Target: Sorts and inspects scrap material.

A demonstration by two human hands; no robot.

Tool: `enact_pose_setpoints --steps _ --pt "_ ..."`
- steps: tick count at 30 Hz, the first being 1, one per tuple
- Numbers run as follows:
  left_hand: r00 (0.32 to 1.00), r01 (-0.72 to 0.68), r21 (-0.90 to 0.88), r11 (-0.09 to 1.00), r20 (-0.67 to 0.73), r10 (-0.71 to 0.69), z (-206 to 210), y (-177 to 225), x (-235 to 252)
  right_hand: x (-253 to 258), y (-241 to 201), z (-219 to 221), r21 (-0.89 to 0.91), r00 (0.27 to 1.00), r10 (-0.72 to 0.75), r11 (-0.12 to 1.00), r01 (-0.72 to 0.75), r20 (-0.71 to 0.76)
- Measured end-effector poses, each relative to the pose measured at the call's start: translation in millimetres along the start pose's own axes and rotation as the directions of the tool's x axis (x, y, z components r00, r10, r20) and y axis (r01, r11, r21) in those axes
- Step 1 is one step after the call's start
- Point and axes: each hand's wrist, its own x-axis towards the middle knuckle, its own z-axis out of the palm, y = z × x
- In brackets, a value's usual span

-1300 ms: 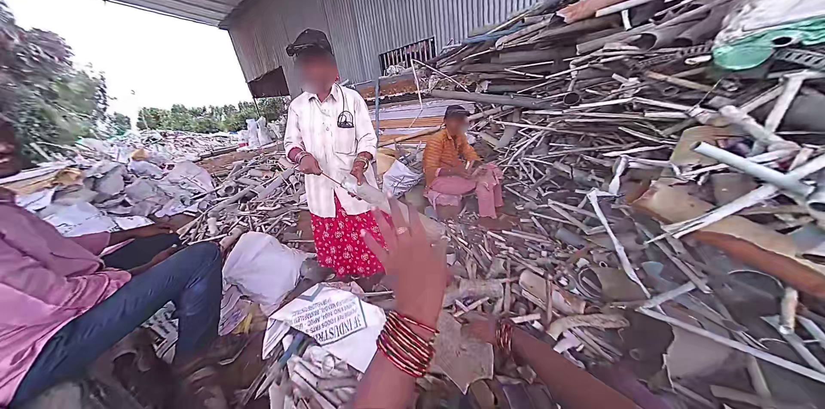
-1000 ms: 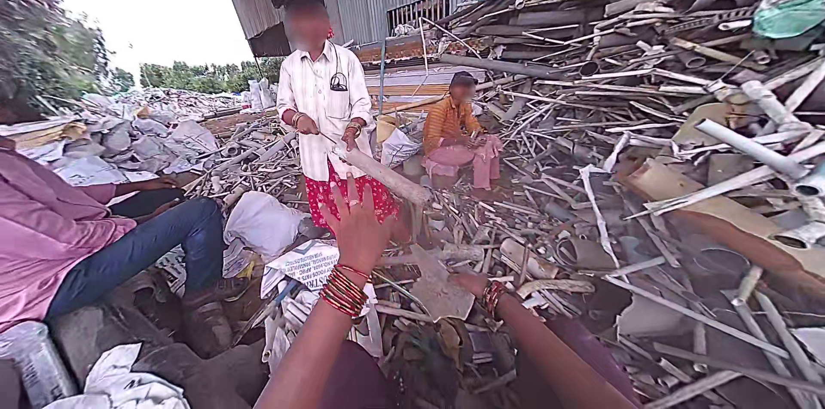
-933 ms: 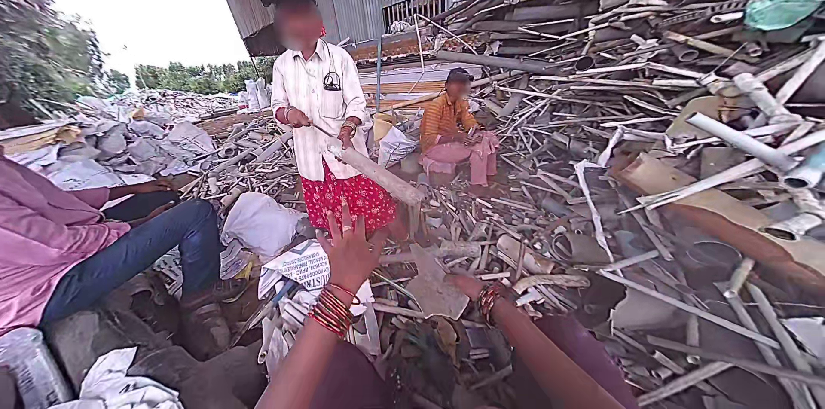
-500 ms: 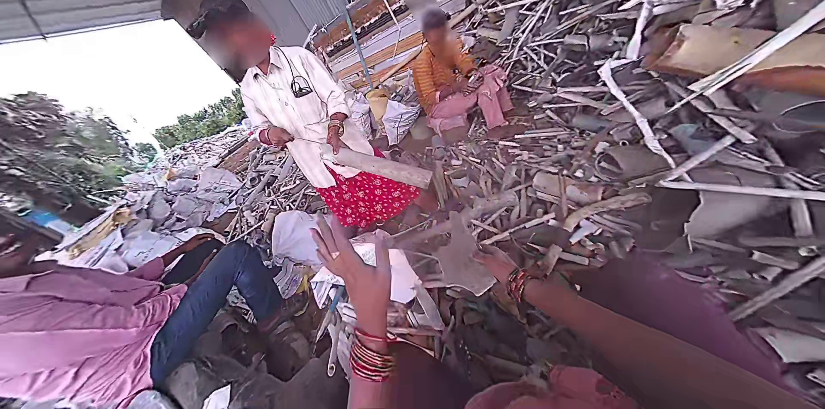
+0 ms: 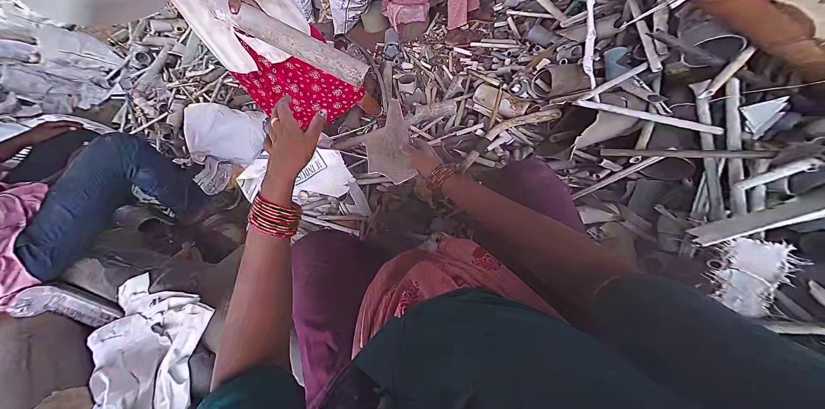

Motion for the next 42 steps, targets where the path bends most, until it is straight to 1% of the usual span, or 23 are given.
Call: enact_pose_setpoints --steps 1,2,3,5,7,9,10,11,12,13,15,18,20,23,26,27,29,31,33,35,37,40,42 --pt "0.986 0.109 -0.117 0.987 0.136 -0.093 38 -19 -15 -3 -1 1 0.028 1.000 0.000 1.000 0.000 0.010" --pt "0.950 0.231 -0.263 0.937 0.268 -0.159 70 -28 -27 -4 0 3 0.054 1.000 -0.012 0.998 0.011 0.016" --pt "0.913 0.332 -0.383 0.862 0.359 -0.192 98 -36 -37 -3 2 5 0.068 0.999 -0.027 0.997 0.025 0.027" --pt "0.869 0.453 -0.571 0.684 0.453 -0.197 143 -43 -58 -3 13 8 0.067 0.997 -0.029 0.997 0.024 0.076" --pt "0.865 0.495 -0.700 0.514 0.454 -0.214 174 -46 -70 0 25 12 0.070 0.992 -0.001 0.998 -0.008 0.127" --pt "0.873 0.482 -0.784 0.392 0.391 -0.292 186 -52 -66 0 25 20 0.068 0.982 0.047 0.996 -0.060 0.186" --pt "0.870 0.472 -0.808 0.353 0.361 -0.336 188 -57 -61 0 21 22 0.028 0.975 0.062 0.997 -0.070 0.213" --pt "0.866 0.460 -0.830 0.316 0.340 -0.365 188 -63 -57 2 19 22 -0.058 0.970 0.066 0.997 -0.054 0.234" --pt "0.863 0.449 -0.841 0.301 0.322 -0.389 188 -68 -53 5 18 20 -0.190 0.967 0.053 0.982 -0.005 0.250" --pt "0.861 0.441 -0.844 0.306 0.303 -0.407 189 -75 -50 9 19 18 -0.315 0.965 0.028 0.947 0.057 0.260" --pt "0.866 0.427 -0.835 0.348 0.266 -0.424 194 -90 -46 20 24 14 -0.499 0.955 0.038 0.858 0.120 0.294" --pt "0.876 0.405 -0.798 0.446 0.199 -0.438 192 -104 -40 25 29 20 -0.634 0.944 0.079 0.759 0.151 0.320" --pt "0.897 0.365 -0.776 0.515 0.145 -0.417 185 -107 -36 21 28 26 -0.621 0.916 0.052 0.750 0.227 0.398" --pt "0.920 0.293 -0.744 0.600 0.048 -0.390 180 -103 -35 21 32 31 -0.567 0.855 -0.026 0.739 0.365 0.518" --pt "0.944 0.234 -0.645 0.727 -0.028 -0.328 179 -105 -38 27 41 30 -0.569 0.847 -0.020 0.733 0.373 0.531" --pt "0.948 0.221 -0.630 0.745 -0.040 -0.315 179 -106 -39 32 45 30 -0.568 0.851 -0.023 0.735 0.369 0.524" --pt "0.950 0.207 -0.637 0.742 -0.051 -0.309 179 -105 -40 38 45 27 -0.576 0.856 0.008 0.743 0.340 0.516" --pt "0.952 0.194 -0.654 0.731 -0.053 -0.300 180 -104 -42 35 38 24 -0.562 0.845 0.043 0.765 0.315 0.533" --pt "0.958 0.172 -0.674 0.718 -0.054 -0.281 180 -102 -44 27 26 23 -0.590 0.822 0.085 0.738 0.327 0.563" --pt "0.957 0.171 -0.703 0.690 -0.047 -0.285 182 -98 -46 23 26 24 -0.603 0.828 0.071 0.721 0.343 0.556" --pt "0.952 0.181 -0.730 0.659 -0.038 -0.304 183 -94 -47 26 34 23 -0.584 0.837 0.040 0.734 0.346 0.546" --pt "0.951 0.188 -0.741 0.644 -0.027 -0.308 182 -90 -49 26 33 20 -0.558 0.849 0.029 0.766 0.320 0.528" --pt "0.950 0.189 -0.756 0.627 -0.021 -0.311 181 -89 -50 22 29 18 -0.562 0.850 0.020 0.758 0.331 0.527"
